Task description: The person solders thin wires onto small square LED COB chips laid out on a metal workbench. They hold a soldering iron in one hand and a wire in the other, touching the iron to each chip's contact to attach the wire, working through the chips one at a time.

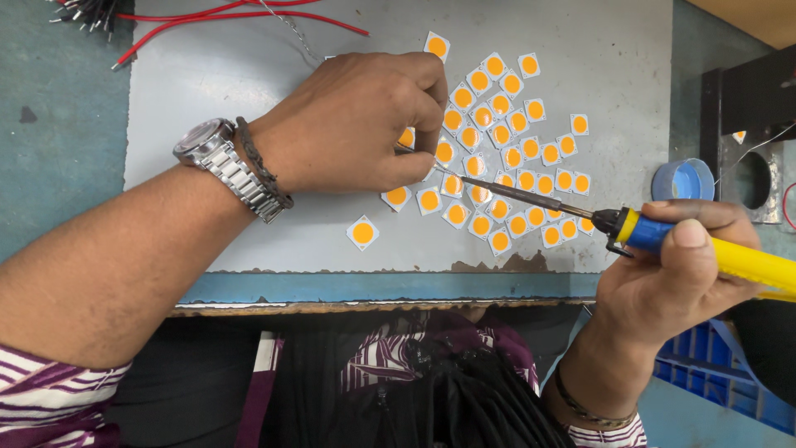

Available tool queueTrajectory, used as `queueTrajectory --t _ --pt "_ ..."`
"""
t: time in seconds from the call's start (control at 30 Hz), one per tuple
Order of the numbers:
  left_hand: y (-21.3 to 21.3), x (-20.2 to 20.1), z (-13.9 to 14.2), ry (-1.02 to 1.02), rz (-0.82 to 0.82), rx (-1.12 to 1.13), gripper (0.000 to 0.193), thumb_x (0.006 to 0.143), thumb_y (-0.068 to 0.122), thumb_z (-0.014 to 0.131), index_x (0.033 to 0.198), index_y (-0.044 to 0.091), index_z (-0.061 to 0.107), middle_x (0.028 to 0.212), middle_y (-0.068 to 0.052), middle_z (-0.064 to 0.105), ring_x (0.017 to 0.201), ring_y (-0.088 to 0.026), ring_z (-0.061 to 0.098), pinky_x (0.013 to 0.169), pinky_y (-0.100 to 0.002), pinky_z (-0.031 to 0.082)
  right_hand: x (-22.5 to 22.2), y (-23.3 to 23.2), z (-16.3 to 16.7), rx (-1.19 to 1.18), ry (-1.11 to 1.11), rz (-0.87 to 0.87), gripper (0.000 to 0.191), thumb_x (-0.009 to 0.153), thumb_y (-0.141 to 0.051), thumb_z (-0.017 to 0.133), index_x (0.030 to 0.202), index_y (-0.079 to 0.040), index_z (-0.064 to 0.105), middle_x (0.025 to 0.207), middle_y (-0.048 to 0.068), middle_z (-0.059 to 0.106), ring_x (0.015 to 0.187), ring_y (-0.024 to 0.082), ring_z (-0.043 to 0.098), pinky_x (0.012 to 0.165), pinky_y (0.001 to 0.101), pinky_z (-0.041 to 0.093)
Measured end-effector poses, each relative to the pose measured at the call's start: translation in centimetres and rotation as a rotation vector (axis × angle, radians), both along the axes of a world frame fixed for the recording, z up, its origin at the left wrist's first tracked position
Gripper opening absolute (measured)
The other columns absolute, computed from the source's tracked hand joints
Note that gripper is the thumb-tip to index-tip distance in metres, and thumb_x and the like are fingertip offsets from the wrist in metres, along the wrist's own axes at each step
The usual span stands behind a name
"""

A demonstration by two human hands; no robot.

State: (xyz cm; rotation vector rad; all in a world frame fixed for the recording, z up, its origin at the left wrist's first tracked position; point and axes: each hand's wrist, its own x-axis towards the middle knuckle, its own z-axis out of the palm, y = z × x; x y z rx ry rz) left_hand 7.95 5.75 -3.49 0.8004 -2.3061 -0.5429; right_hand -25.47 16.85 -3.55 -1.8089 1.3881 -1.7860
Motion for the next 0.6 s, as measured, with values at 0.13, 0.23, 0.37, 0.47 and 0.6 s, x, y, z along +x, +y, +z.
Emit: queueTrajectory --t 0.13,0.23,0.37,0.47,0.6 --pt "0.1 0.0 -0.1 0.012 0.003 -0.02 0.01 0.079 0.017 0.075 0.078 0.007 0.075 0.099 -0.003 0.069 0.084 -0.023 0.068 0.069 -0.041 0.052 0.3 -0.1 0.2 -0.016 -0.001 0.011 0.03 0.109 -0.025 0.066 0.098 0.0 0.053 0.088 0.011 0.06 0.07 0.01 0.052 0.066 0.0181 0.041" --pt "0.2 -0.1 -0.3 0.007 0.012 -0.016 0.01 0.079 0.017 0.074 0.08 0.007 0.076 0.098 -0.003 0.069 0.082 -0.023 0.068 0.067 -0.041 0.052 0.2 0.0 0.2 -0.011 0.002 0.027 0.029 0.109 -0.024 0.066 0.1 0.001 0.054 0.089 0.011 0.061 0.07 0.011 0.053 0.068 0.0191 0.045" --pt "0.3 -0.3 -0.2 0.014 0.009 -0.014 0.01 0.079 0.016 0.074 0.079 0.007 0.075 0.098 -0.003 0.069 0.083 -0.023 0.068 0.067 -0.041 0.052 0.0 0.0 0.0 -0.008 0.003 0.024 0.029 0.108 -0.024 0.066 0.099 0.0 0.054 0.089 0.011 0.061 0.07 0.011 0.052 0.068 0.0188 0.043" --pt "0.2 -0.1 0.4 0.037 -0.002 -0.038 0.01 0.079 0.016 0.075 0.077 0.007 0.074 0.098 -0.004 0.069 0.084 -0.023 0.068 0.069 -0.041 0.052 -0.1 -0.2 -0.2 -0.034 -0.004 0.02 0.03 0.108 -0.024 0.066 0.099 0.0 0.051 0.089 0.011 0.06 0.069 0.011 0.049 0.069 0.0189 0.041" --pt "-0.2 0.9 1.3 0.057 -0.029 -0.014 0.009 0.078 0.016 0.074 0.076 0.007 0.074 0.095 -0.008 0.067 0.083 -0.026 0.067 0.071 -0.041 0.053 -0.2 -0.2 -0.4 -0.079 -0.005 0.012 0.031 0.11 -0.024 0.064 0.104 0.001 0.047 0.091 0.012 0.056 0.075 0.013 0.05 0.075 0.0204 0.042"
